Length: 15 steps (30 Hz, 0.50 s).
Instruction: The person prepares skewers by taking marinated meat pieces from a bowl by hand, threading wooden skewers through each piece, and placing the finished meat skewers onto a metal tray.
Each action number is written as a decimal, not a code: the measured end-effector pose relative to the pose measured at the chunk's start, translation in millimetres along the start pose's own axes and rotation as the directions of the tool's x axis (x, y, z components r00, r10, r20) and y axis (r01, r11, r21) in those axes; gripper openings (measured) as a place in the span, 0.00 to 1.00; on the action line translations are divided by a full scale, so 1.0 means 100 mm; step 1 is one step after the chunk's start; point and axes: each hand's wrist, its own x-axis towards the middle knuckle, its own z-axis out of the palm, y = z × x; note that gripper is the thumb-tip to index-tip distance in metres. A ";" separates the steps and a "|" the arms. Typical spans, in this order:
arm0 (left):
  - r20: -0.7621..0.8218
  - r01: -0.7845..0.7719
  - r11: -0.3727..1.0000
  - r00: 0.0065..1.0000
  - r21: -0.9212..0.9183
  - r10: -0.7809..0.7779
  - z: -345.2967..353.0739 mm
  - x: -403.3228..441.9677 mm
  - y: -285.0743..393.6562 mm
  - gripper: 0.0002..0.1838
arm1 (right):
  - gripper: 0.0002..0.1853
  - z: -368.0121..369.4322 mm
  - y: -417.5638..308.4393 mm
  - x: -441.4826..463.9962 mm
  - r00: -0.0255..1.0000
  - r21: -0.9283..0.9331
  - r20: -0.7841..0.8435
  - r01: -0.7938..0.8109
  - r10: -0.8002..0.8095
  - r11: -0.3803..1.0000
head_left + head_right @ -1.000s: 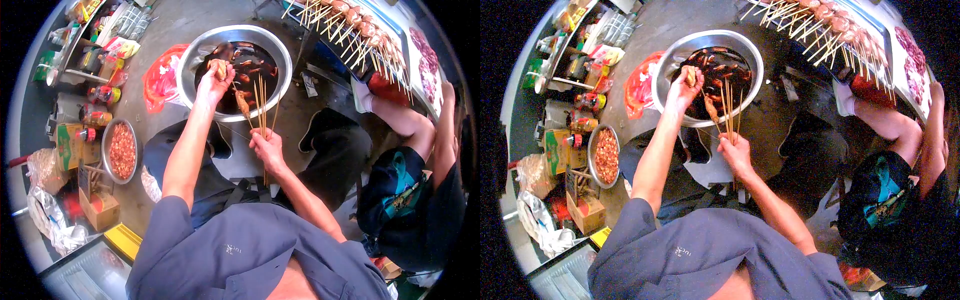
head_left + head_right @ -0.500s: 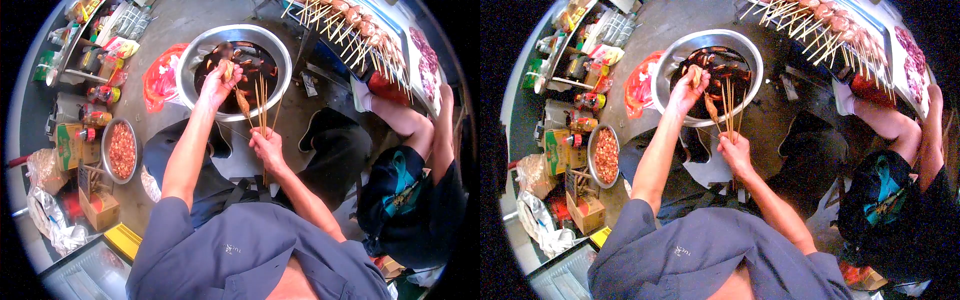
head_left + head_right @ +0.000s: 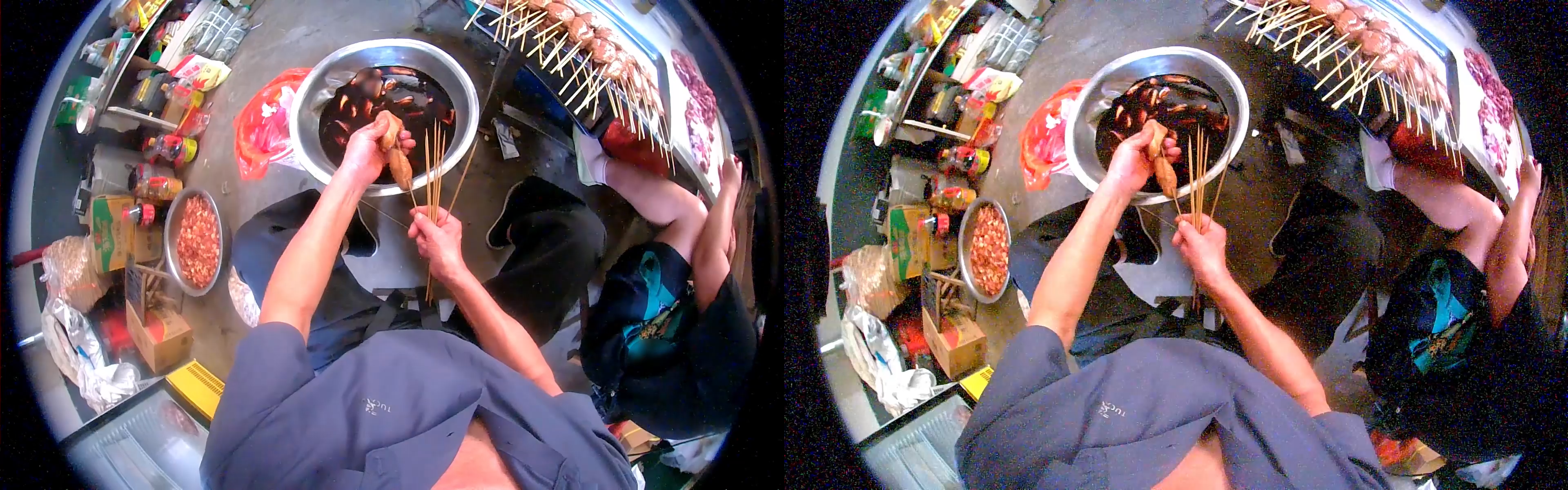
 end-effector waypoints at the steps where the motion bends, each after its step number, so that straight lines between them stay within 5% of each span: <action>1: 0.026 -0.001 1.000 1.000 0.024 0.000 -0.02 0.00 -0.04 0.18 | 0.07 0.00 0.01 0.00 1.000 -0.001 0.001 -0.001 0.001 1.000; 7: -0.034 0.014 0.998 0.999 0.060 -0.012 0.01 -0.04 -0.18 0.14 | 0.07 0.01 0.14 0.00 0.998 -0.071 -0.059 0.031 -0.035 0.997; 15: 0.001 0.013 0.995 1.000 0.100 -0.013 0.14 -0.11 -0.22 0.14 | 0.06 0.14 -0.01 0.12 0.990 0.078 -0.132 0.057 -0.046 0.995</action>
